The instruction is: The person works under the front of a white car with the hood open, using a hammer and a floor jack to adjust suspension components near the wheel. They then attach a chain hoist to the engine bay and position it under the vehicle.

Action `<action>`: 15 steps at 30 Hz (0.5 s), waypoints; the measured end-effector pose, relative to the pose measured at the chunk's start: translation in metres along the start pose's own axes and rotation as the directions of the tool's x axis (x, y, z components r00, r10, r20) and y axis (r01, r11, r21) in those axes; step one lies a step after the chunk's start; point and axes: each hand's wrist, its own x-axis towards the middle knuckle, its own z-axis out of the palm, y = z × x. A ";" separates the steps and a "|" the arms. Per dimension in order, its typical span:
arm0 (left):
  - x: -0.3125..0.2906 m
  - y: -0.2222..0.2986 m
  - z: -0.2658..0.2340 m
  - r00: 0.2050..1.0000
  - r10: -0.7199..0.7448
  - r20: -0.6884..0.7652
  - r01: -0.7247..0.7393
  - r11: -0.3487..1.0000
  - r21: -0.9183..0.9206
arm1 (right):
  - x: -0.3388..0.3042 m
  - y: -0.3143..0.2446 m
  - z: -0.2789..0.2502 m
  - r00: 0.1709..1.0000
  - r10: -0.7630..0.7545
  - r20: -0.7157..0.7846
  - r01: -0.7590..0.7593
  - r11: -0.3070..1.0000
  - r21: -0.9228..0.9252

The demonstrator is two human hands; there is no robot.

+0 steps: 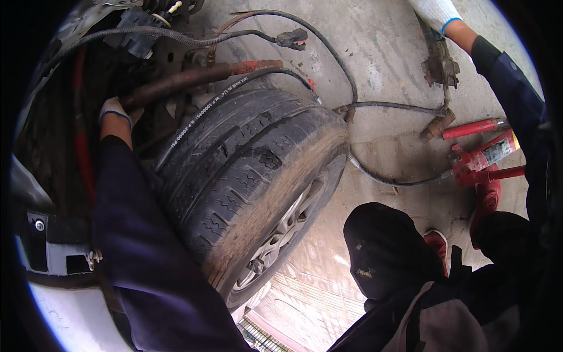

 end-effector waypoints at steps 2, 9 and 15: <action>-0.001 0.000 0.002 1.000 -0.023 0.000 0.023 0.999 0.028 | -0.027 -0.008 -0.010 0.997 -0.072 0.026 0.072 0.997 -0.012; -0.012 0.000 0.000 0.999 0.032 0.025 -0.033 0.999 0.041 | -0.003 0.003 -0.013 0.999 0.006 -0.038 0.009 0.920 0.393; -0.014 0.003 0.003 1.000 -0.006 -0.018 0.006 1.000 0.002 | 0.022 0.023 0.003 0.999 0.010 0.032 -0.011 0.998 0.054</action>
